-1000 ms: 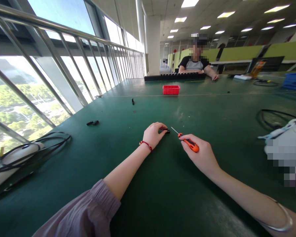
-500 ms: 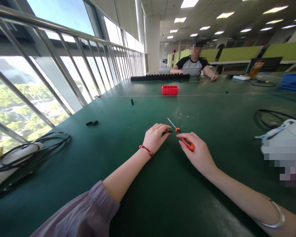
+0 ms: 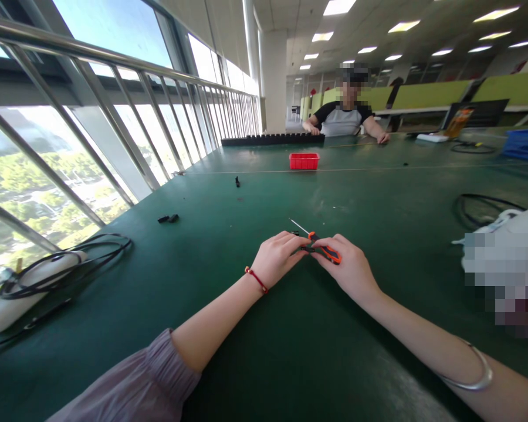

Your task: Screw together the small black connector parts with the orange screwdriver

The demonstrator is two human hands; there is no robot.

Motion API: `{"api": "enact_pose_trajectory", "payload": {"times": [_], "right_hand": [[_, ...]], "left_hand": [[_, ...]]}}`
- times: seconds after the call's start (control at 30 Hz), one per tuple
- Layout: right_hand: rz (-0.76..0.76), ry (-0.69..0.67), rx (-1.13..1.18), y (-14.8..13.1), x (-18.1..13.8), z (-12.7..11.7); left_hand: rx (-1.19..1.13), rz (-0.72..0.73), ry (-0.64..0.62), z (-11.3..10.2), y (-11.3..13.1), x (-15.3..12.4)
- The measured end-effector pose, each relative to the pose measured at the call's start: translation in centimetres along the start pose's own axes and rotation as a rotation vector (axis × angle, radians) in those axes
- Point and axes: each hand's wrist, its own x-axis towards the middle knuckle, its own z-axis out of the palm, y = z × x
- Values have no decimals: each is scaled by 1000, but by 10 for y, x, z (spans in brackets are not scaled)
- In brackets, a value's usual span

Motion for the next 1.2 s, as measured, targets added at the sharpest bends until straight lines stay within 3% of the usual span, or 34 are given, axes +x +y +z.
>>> {"api": "enact_pose_trajectory", "payload": {"times": [0.37, 0.53, 0.67, 0.9, 1.03, 1.2], "right_hand": [[-7, 26, -6, 0, 0, 0], [61, 76, 6, -4, 1, -2], [100, 69, 26, -5, 3, -3], [110, 46, 63, -6, 2, -4], [107, 43, 93, -7, 2, -4], [99, 27, 85, -6, 2, -3]], "left_hand": [[-143, -168, -34, 5, -4, 2], [-144, -276, 3, 3, -24, 3], [-114, -364, -69, 0, -42, 10], [-172, -316, -174, 6, -51, 26], [-102, -368, -96, -18, -63, 13], [78, -654, 114, -84, -102, -44]]}}
